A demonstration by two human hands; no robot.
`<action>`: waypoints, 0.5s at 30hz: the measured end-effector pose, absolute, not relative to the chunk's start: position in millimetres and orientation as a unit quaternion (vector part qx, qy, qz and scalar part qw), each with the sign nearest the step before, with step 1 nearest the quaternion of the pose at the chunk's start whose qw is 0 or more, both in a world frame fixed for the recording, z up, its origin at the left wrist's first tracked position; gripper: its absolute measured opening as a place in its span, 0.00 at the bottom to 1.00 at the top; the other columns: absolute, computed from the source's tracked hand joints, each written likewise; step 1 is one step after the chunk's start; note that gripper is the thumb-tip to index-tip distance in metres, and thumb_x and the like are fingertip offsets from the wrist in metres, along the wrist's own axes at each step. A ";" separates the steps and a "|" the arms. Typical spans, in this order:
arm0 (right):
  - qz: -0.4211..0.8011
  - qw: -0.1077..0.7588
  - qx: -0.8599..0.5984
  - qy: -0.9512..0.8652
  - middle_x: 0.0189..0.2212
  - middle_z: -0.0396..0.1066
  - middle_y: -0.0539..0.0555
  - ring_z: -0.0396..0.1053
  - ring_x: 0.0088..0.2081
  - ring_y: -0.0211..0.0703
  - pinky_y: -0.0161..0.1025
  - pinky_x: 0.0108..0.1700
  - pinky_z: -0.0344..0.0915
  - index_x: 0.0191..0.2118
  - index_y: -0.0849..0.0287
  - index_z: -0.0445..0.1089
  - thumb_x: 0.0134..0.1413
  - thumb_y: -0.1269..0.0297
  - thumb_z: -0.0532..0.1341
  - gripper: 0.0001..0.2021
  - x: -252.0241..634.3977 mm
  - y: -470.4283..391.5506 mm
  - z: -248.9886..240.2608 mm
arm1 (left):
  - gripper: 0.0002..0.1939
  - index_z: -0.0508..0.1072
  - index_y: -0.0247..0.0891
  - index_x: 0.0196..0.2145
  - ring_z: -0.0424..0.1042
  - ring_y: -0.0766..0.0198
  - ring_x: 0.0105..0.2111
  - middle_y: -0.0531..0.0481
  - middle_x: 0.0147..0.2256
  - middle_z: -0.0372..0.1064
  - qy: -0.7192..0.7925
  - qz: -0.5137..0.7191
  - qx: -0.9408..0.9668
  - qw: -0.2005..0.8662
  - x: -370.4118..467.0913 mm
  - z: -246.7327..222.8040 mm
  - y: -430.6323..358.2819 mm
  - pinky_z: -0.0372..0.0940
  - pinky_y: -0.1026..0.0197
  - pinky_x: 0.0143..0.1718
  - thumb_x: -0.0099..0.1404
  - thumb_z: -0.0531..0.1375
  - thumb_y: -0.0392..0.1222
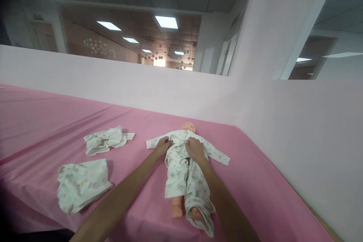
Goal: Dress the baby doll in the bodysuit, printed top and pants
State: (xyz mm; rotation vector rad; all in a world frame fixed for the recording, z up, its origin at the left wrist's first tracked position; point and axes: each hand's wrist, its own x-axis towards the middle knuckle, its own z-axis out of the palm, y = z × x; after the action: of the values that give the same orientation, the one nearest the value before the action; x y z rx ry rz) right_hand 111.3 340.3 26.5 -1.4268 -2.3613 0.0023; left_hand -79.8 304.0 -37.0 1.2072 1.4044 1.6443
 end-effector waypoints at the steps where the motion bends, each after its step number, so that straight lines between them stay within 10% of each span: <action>1: -0.004 0.192 -0.519 -0.833 0.35 0.71 0.52 0.67 0.39 0.44 0.36 0.36 0.52 0.32 0.58 0.66 0.61 0.67 0.52 0.08 112.7 343.8 29.4 | 0.11 0.67 0.37 0.28 0.61 0.66 0.27 0.55 0.25 0.62 0.539 0.641 0.447 0.315 -80.9 -34.2 304.6 0.59 0.64 0.30 0.57 0.58 0.49; 15: -0.075 0.137 -0.398 -0.904 0.43 0.71 0.56 0.64 0.48 0.51 0.44 0.50 0.52 0.40 0.56 0.72 0.64 0.62 0.54 0.10 69.2 309.9 32.2 | 0.14 0.59 0.40 0.25 0.58 0.67 0.26 0.55 0.24 0.57 0.525 0.685 0.441 0.247 -72.8 -15.4 292.6 0.57 0.64 0.28 0.64 0.53 0.50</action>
State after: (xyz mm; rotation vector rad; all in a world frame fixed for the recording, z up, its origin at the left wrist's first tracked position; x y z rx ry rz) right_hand 69.2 309.9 32.2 -1.1520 -2.6160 -0.2165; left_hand -72.8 292.6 -15.4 1.2020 1.4317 1.8662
